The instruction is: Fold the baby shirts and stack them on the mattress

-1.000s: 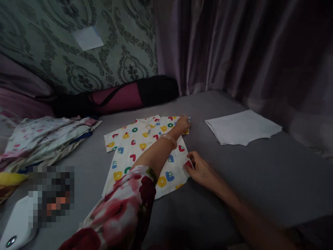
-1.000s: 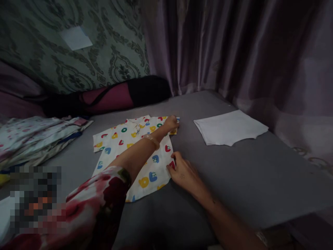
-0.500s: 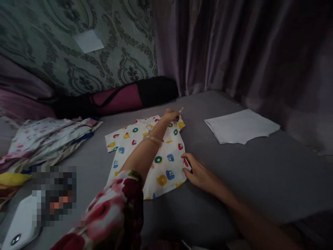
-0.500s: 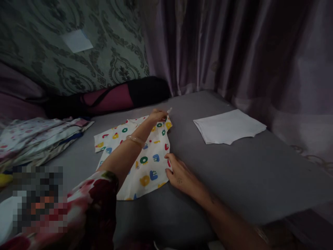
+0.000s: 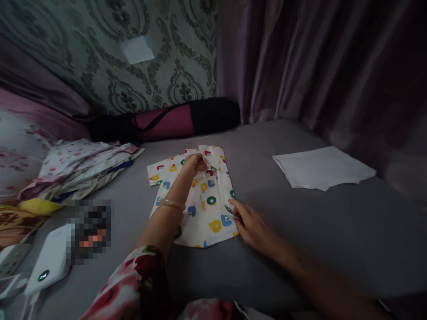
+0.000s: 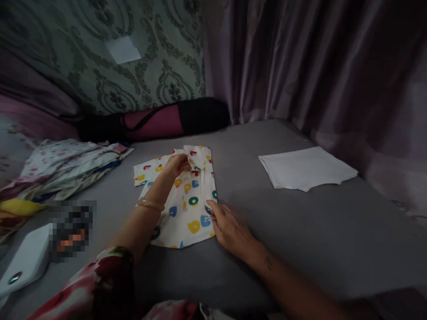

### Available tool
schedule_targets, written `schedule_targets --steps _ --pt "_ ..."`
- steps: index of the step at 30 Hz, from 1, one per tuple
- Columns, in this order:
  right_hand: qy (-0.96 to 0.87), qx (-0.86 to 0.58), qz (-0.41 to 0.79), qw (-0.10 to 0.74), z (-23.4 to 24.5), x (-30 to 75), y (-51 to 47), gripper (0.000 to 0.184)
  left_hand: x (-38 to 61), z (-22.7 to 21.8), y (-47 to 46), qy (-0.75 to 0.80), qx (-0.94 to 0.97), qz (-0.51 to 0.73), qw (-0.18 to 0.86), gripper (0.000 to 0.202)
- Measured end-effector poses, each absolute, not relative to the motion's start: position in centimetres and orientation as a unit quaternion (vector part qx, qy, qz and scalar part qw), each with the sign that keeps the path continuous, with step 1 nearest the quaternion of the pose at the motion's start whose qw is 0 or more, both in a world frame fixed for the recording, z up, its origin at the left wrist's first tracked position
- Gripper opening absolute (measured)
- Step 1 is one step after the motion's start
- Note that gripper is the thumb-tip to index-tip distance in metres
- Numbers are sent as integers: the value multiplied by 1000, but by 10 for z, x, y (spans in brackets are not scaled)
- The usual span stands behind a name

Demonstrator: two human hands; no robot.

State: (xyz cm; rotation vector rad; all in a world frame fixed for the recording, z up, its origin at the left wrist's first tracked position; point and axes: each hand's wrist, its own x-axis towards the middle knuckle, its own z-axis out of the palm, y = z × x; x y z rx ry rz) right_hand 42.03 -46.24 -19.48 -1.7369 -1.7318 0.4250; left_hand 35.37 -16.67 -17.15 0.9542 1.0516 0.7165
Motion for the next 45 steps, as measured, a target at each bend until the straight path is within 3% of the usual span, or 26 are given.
schedule_targets --steps 5,11,14,18,23,26,30,38,41,45 --pt "-718 -623 137 279 -196 420 -463 45 340 -185 -168 503 424 311 685 18" --pt "-734 -589 181 286 -183 417 -464 24 342 -205 -165 476 532 363 599 54" --pt "-720 -570 227 324 -181 419 -462 19 338 -208 -163 466 618 373 512 46" --pt "-676 -624 191 344 -187 433 -453 32 322 -193 -173 468 713 370 369 33" --pt "-718 -674 87 154 -191 445 -432 57 293 -177 -221 376 804 280 366 30" --pt "-740 -663 42 108 -194 438 -416 61 274 -179 -257 302 863 222 339 33" --pt "-743 -662 32 93 -205 428 -403 62 254 -183 -302 213 914 166 304 41" --pt "-744 -662 66 65 -207 432 -401 58 246 -195 -343 229 922 173 259 49" --pt "-753 -647 96 70 -191 444 -387 48 247 -202 -346 239 917 207 244 43" --pt "-718 -681 78 119 -181 454 -349 50 248 -205 -350 235 919 232 216 26"
